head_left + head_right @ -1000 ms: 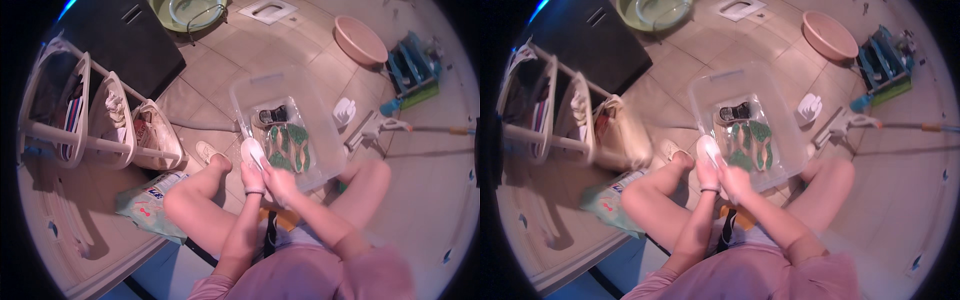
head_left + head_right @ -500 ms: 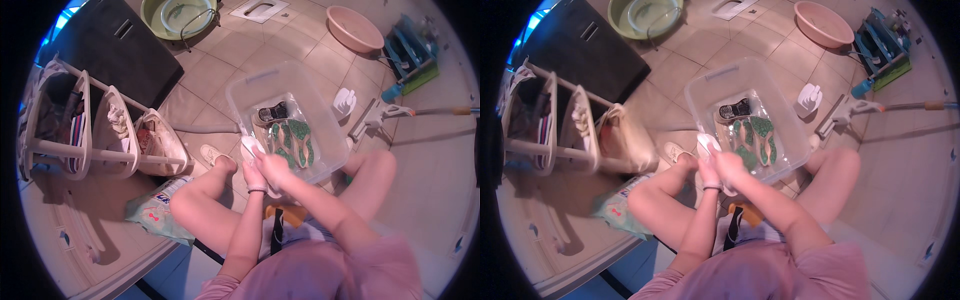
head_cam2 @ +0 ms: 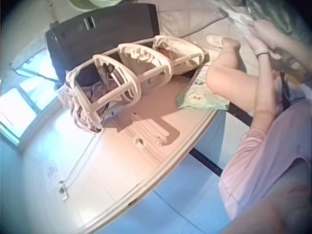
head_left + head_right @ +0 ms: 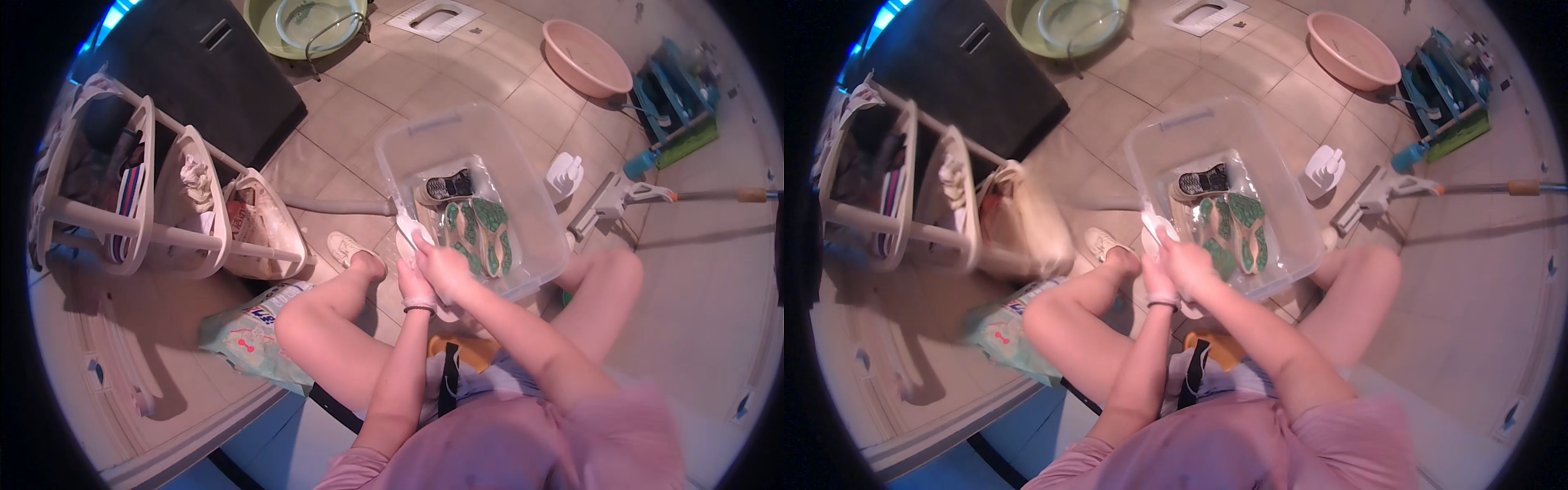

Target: The person sits on the floor and scrubs a white sneaker and a pink insole using a brush and soapy water in a clear plastic tub. The person scrubs the sole, sides, and interior of the shoe, then scrubs the insole, and finally rinses the shoe in the water.

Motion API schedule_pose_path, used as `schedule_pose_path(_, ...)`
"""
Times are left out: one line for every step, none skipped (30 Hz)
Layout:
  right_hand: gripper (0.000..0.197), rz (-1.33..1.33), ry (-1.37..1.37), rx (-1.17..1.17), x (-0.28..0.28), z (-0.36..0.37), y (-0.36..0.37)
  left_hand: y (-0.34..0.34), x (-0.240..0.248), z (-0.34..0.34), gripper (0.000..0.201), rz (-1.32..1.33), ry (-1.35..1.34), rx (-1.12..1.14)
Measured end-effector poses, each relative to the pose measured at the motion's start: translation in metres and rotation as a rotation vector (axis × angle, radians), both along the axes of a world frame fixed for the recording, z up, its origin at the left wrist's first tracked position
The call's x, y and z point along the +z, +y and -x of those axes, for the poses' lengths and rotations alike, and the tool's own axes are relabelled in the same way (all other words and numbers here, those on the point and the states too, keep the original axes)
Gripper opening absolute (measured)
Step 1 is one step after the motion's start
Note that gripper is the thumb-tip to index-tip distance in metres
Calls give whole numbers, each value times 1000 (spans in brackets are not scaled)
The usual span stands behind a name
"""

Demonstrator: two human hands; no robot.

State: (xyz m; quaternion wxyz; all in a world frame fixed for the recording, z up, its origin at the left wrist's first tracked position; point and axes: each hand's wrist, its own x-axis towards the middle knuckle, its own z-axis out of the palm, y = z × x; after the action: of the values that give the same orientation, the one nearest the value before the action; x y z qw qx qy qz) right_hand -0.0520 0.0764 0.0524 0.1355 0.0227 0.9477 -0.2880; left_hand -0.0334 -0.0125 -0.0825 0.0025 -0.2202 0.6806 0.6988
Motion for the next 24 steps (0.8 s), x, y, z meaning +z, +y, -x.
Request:
schedule_pose_path(39,-26,-13,-29,-5,13,6,18,40,2,15,75,-51,-38)
schedule_pose_path(39,-34,-22,-35,-1,21,3,24,72,0,17,167,-98,-52)
schedule_pose_path(39,-36,-35,-27,1,22,-5,20,81,-10,21,250,-92,-75)
schedule_pose_path(39,-45,-16,-32,-3,21,-5,22,84,-23,27,319,-85,-102)
schedule_pose_path(39,-55,4,-40,-9,19,-5,26,83,-36,32,386,-76,-134)
schedule_pose_path(40,-63,27,-46,-11,18,-6,29,78,-48,33,383,-69,-125)
schedule_pose_path(40,-68,12,-36,-5,16,-8,29,67,-62,34,385,-67,-112)
schedule_pose_path(40,-74,-2,-29,2,14,-7,30,54,-69,35,385,-65,-102)
schedule_pose_path(40,-83,-27,-28,6,9,-5,31,45,-67,30,287,18,-111)
schedule_pose_path(40,-89,-34,18,5,-2,-3,29,45,-64,28,53,-36,-29)
schedule_pose_path(40,-96,-41,62,3,-21,0,25,46,-60,25,-181,-86,53)
schedule_pose_path(40,-107,-38,107,4,-35,5,23,49,-53,23,-421,-123,135)
schedule_pose_path(40,-104,-48,119,5,-48,15,28,77,-49,16,-103,-154,-19)
schedule_pose_path(40,-85,-54,152,10,-61,16,25,73,-48,16,-141,-101,28)
schedule_pose_path(40,-67,-71,170,13,-68,19,26,73,-47,16,-180,-58,60)
schedule_pose_path(40,-88,-52,187,13,-61,19,27,73,-48,17,-218,-15,94)
schedule_pose_path(41,-108,-34,205,11,-45,16,27,73,-50,24,45,-28,24)
schedule_pose_path(41,-133,-22,205,12,-30,16,27,72,-50,26,87,-75,-36)
schedule_pose_path(40,-94,19,199,11,-13,16,25,71,-46,28,134,-114,-89)
schedule_pose_path(38,-88,-8,198,17,1,18,25,71,-41,30,182,-144,-139)
schedule_pose_path(37,-73,-42,210,25,9,14,22,70,-44,36,24,-178,-118)
schedule_pose_path(35,-60,-77,222,31,12,10,22,65,-45,39,17,-95,-101)
schedule_pose_path(36,-28,-49,227,33,5,16,23,58,-44,42,9,-11,-86)
schedule_pose_path(36,-42,-69,284,31,-12,27,23,53,-43,45,-4,73,-68)
